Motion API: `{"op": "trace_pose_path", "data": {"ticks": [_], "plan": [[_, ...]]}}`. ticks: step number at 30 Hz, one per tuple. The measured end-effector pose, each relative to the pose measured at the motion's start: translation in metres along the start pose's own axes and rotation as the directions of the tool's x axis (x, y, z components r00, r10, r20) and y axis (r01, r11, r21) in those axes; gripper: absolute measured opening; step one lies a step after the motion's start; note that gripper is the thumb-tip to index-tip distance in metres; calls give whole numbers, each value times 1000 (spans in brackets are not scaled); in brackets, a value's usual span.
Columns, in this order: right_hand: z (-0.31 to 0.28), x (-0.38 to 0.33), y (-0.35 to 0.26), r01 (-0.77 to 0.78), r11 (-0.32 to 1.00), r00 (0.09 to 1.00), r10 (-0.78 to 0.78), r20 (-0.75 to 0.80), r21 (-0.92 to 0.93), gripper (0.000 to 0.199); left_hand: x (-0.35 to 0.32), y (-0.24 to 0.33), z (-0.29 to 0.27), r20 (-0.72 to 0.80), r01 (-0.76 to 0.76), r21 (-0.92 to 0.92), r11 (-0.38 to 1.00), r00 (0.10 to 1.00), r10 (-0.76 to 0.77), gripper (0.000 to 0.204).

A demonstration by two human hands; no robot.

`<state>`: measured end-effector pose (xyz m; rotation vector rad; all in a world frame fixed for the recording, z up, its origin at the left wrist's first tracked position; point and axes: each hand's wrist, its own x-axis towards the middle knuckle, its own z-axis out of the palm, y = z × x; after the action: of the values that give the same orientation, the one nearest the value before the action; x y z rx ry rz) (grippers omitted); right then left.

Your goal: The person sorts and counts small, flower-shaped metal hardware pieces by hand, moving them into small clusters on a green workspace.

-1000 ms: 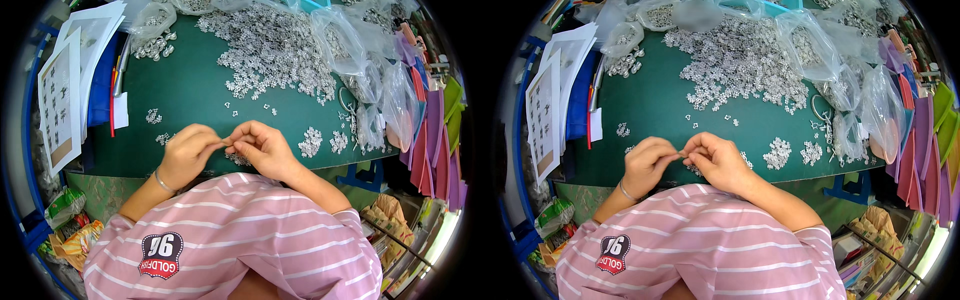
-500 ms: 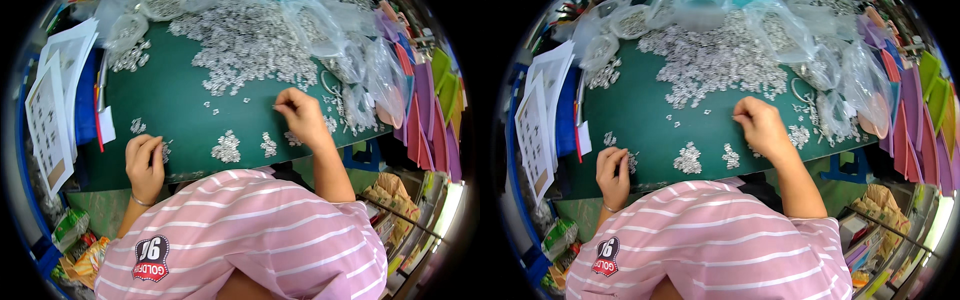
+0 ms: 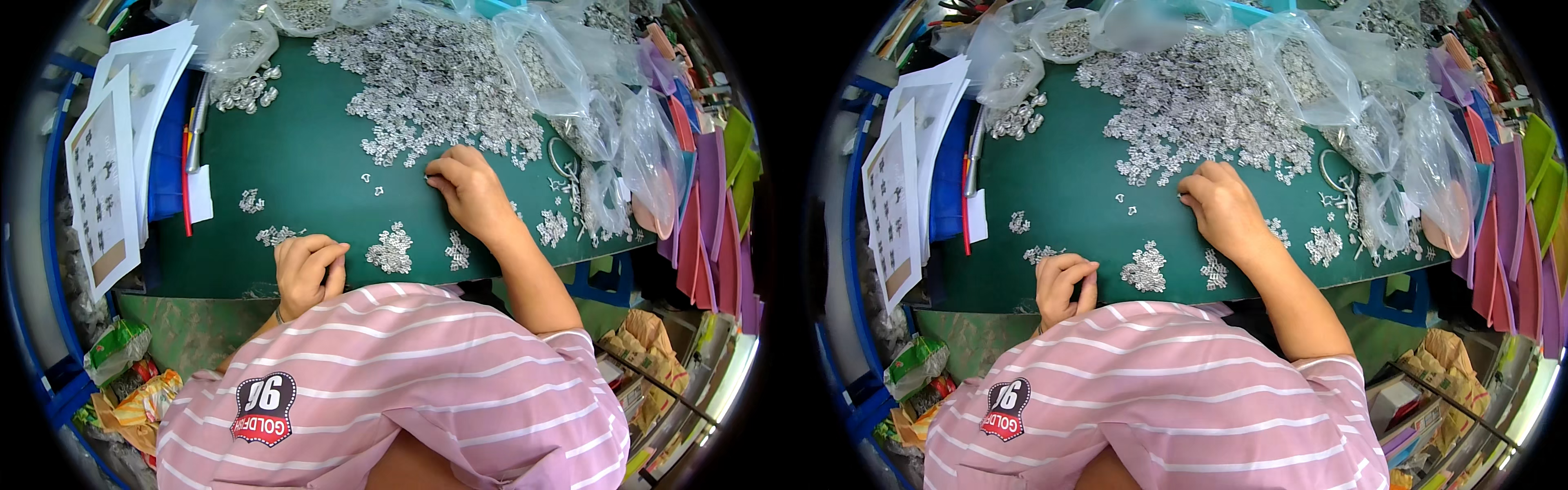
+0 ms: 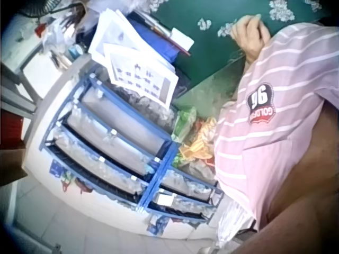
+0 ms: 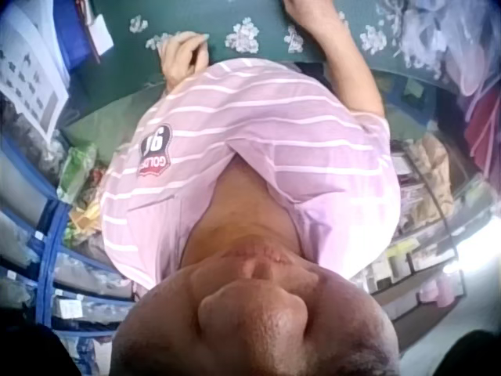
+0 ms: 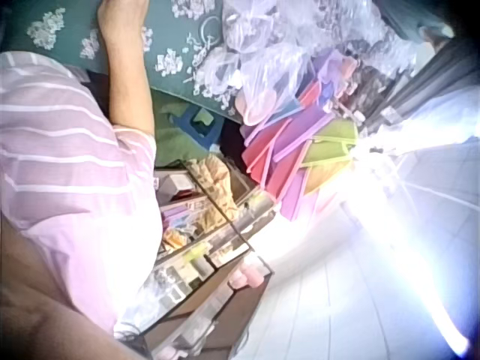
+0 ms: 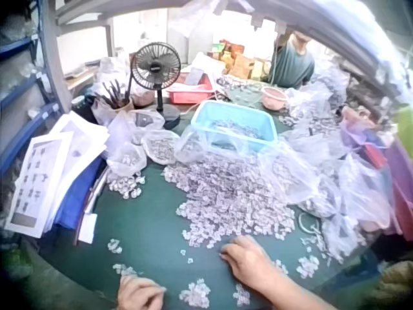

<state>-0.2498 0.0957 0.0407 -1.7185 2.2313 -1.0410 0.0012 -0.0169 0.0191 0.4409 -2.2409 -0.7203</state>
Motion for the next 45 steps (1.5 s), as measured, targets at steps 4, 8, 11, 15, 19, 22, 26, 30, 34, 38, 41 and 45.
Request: {"op": "trace_pose_path", "data": {"ticks": [4,8,11,15,19,22,26,30,34,38,41,45], "plan": [[1,3,0,-22,1000,998,22,51,1,12,20,-2,-3,59,15,-56,998,998,-11,25],[1,-1,-11,-89,991,991,78,108,105,15,64,0,13,233,-49,28,998,972,41,21],[1,-1,-23,-125,976,990,110,91,179,12,77,-12,34,344,-49,113,992,939,7,19],[2,4,-25,-133,972,990,120,76,191,8,77,-18,40,344,-66,124,990,939,20,15],[12,14,-25,-211,955,977,201,68,207,7,75,-19,40,311,-80,130,988,950,36,12],[33,27,-18,-13,995,999,16,-28,99,9,76,-17,36,271,113,12,993,956,-113,10],[44,32,-16,31,1000,1000,-31,2,3,12,81,-4,28,377,653,-444,614,758,-533,14],[34,29,-22,49,998,997,-46,66,-49,9,81,-7,21,506,738,-572,357,660,-555,19],[31,22,-21,56,998,997,-54,50,-30,6,81,-3,20,549,760,-599,253,620,-561,18],[30,19,-25,33,999,999,-33,-2,36,8,82,0,20,567,769,-603,211,600,-565,19],[19,18,-34,-226,931,972,195,130,288,10,82,2,19,566,772,-607,190,587,-579,20],[15,16,-32,-578,346,797,436,418,739,12,79,3,19,571,770,-624,135,567,-594,22]]}}
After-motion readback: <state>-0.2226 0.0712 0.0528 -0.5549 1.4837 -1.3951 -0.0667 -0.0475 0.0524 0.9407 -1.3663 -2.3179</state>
